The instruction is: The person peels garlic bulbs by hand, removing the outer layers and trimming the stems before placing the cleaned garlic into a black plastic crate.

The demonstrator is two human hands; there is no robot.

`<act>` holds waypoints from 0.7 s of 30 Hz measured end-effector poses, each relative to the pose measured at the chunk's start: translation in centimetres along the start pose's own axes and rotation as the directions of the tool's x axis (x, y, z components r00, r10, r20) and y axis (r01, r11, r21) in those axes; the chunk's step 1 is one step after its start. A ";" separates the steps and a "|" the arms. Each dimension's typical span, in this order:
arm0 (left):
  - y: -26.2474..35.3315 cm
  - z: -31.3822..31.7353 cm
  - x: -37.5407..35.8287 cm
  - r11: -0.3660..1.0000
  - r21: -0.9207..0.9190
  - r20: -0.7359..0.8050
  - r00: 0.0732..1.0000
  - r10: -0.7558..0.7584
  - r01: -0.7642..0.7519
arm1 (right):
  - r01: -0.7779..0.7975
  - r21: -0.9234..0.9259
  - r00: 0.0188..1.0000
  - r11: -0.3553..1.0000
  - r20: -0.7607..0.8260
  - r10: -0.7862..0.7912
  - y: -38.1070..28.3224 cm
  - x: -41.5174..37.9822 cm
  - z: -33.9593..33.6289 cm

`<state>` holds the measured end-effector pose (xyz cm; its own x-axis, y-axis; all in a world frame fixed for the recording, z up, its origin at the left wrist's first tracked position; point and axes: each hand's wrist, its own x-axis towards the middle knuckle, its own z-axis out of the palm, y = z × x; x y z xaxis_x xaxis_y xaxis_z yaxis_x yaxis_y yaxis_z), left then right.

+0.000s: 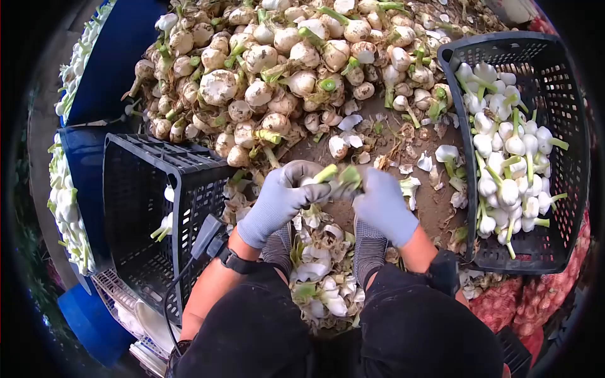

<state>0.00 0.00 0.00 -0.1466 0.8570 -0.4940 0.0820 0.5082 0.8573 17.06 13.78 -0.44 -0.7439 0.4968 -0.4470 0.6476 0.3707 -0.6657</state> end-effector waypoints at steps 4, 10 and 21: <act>0.8 0.7 0.0 0.704 -0.710 -0.010 0.999 -0.032 0.016 | -0.054 -0.314 0.998 0.948 -0.048 0.041 2.6 0.7 -0.8; 0.5 -1.0 0.3 0.430 -0.854 -0.366 0.926 -0.094 -0.294 | 0.250 -0.277 0.650 0.928 0.758 0.051 1.9 -3.2 3.1; 14.7 -1.7 3.4 0.728 -0.364 -0.455 0.793 0.406 -0.581 | 0.129 0.195 0.991 0.972 0.017 -0.135 0.8 0.2 -1.6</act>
<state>-0.95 10.29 11.17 -0.5313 0.8469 0.0223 -0.2138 -0.1595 0.9638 17.70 15.47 -0.13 -0.8272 0.4286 -0.3635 0.5015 0.2712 -0.8215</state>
